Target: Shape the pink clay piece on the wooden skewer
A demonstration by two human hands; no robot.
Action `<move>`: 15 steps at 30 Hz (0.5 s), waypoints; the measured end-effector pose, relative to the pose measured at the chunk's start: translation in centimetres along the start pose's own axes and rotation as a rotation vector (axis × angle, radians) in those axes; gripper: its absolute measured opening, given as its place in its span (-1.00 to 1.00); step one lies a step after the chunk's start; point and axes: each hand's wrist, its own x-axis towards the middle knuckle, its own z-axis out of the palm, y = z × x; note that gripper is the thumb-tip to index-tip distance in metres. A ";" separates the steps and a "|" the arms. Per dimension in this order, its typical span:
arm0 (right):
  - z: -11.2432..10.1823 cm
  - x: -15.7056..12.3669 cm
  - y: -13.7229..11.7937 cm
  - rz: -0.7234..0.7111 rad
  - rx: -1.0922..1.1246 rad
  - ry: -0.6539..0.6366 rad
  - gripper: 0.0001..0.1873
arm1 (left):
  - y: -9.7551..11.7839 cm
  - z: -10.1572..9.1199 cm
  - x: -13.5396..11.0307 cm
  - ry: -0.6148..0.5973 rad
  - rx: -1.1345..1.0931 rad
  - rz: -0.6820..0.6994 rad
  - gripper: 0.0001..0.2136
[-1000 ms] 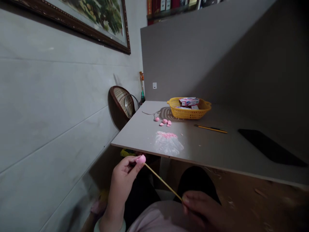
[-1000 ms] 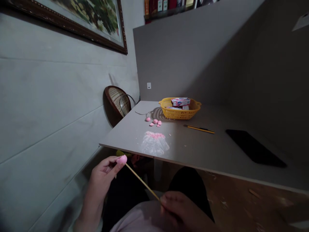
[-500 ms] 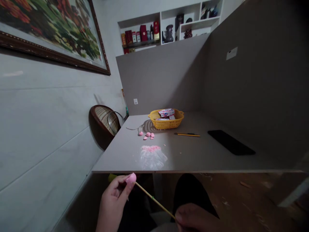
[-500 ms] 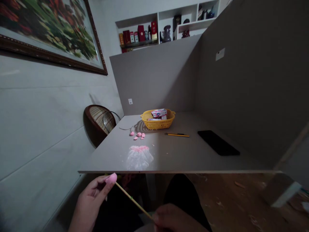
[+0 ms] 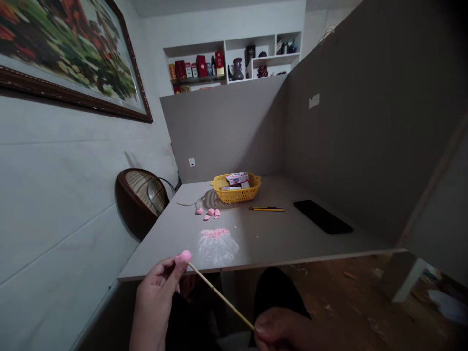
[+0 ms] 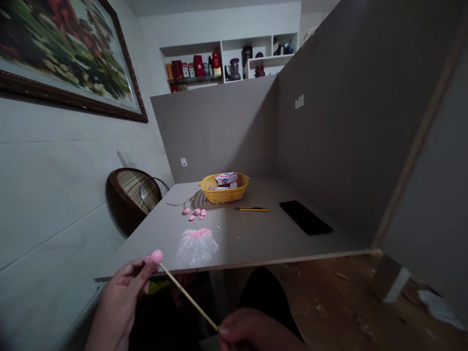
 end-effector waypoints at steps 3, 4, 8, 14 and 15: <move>0.1 0.3 1.0 -0.128 -0.260 0.264 -0.64 | 0.6 -0.1 -0.8 0.019 0.015 -0.006 -0.56; -0.1 0.4 1.2 -0.226 -0.453 0.406 -0.67 | 0.8 -0.1 -1.2 0.012 0.006 -0.005 -0.55; -1.5 0.1 1.2 -0.480 -0.842 0.654 -0.71 | 1.1 -0.1 -2.3 -0.078 0.000 -0.016 -0.60; -1.6 0.0 1.3 -0.196 -0.510 0.351 -0.59 | 1.1 -0.1 -2.8 -0.080 -0.005 0.017 -0.70; -1.3 0.3 1.5 -0.121 -0.363 0.229 -0.54 | 1.1 0.0 -2.8 -0.093 -0.009 0.019 -0.70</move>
